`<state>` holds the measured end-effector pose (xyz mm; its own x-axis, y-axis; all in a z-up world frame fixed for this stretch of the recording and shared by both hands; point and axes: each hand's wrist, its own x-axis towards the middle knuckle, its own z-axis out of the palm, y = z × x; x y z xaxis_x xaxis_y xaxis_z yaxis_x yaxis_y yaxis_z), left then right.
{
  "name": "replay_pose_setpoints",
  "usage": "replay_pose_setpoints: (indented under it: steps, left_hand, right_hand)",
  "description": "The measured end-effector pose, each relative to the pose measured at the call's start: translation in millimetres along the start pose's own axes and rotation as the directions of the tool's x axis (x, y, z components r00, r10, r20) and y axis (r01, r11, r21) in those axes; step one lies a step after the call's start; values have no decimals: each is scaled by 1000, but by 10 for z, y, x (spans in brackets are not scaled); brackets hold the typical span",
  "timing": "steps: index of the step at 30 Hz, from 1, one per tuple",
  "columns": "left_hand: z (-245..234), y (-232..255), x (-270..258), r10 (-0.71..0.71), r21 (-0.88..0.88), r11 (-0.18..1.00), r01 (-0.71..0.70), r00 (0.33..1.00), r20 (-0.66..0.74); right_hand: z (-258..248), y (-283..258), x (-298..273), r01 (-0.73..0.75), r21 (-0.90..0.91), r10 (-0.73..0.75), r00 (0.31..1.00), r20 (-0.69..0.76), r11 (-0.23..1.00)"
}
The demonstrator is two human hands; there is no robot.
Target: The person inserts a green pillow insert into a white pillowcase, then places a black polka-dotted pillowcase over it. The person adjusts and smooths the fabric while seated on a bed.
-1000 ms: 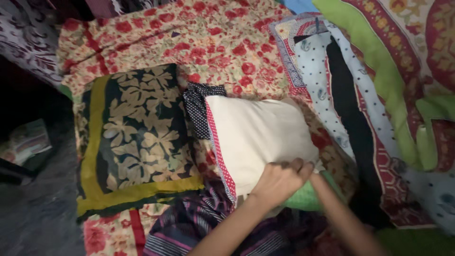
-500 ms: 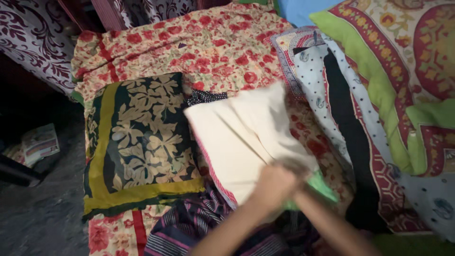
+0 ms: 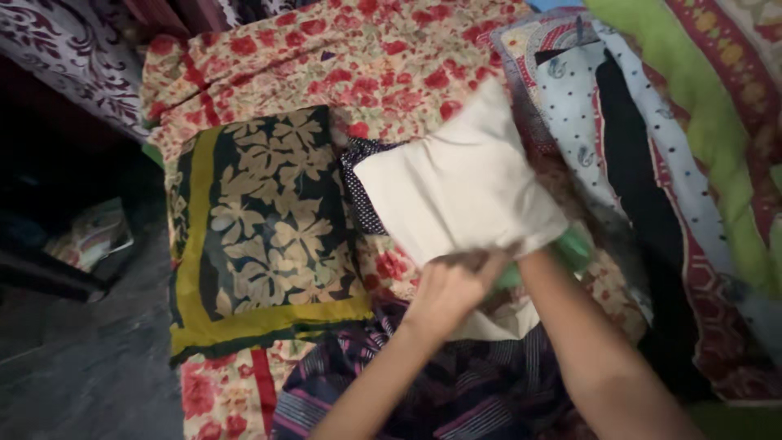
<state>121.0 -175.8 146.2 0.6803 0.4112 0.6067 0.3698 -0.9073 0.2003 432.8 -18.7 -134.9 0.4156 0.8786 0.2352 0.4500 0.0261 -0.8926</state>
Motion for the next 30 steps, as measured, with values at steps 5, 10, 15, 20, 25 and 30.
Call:
replay_pose_setpoints:
  steps: [5, 10, 15, 20, 25, 30]
  left_hand:
    - [269, -365, -257, -184, 305, 934, 189, 982, -45]
    - [-21, -822, -275, -381, 242, 863, 443, 887, -262]
    - [-88, -993, -380, -460, 102, 871, 481, 870, -176]
    - [493, -1018, -655, -238, 359, 927, 106, 907, 346]
    - [1006, -791, -846, -220, 191, 970, 153, 889, 402]
    - [1183, -762, -966, -166, 176, 975, 132, 967, 196]
  right_hand:
    - [-314, -88, 616, 60, -31, -60, 998, -4, 998]
    - [-445, -207, 944, 80, -57, -80, 997, -4, 995]
    - [-196, -24, 595, 67, -124, -63, 997, 35, 990]
    - [-223, 220, -241, 155, -290, -153, 988, 31, 944]
    - [-117, -145, -1001, 109, -394, -88, 994, 72, 913]
    - [-253, -1271, -1687, 227, -392, -185, 972, 142, 892]
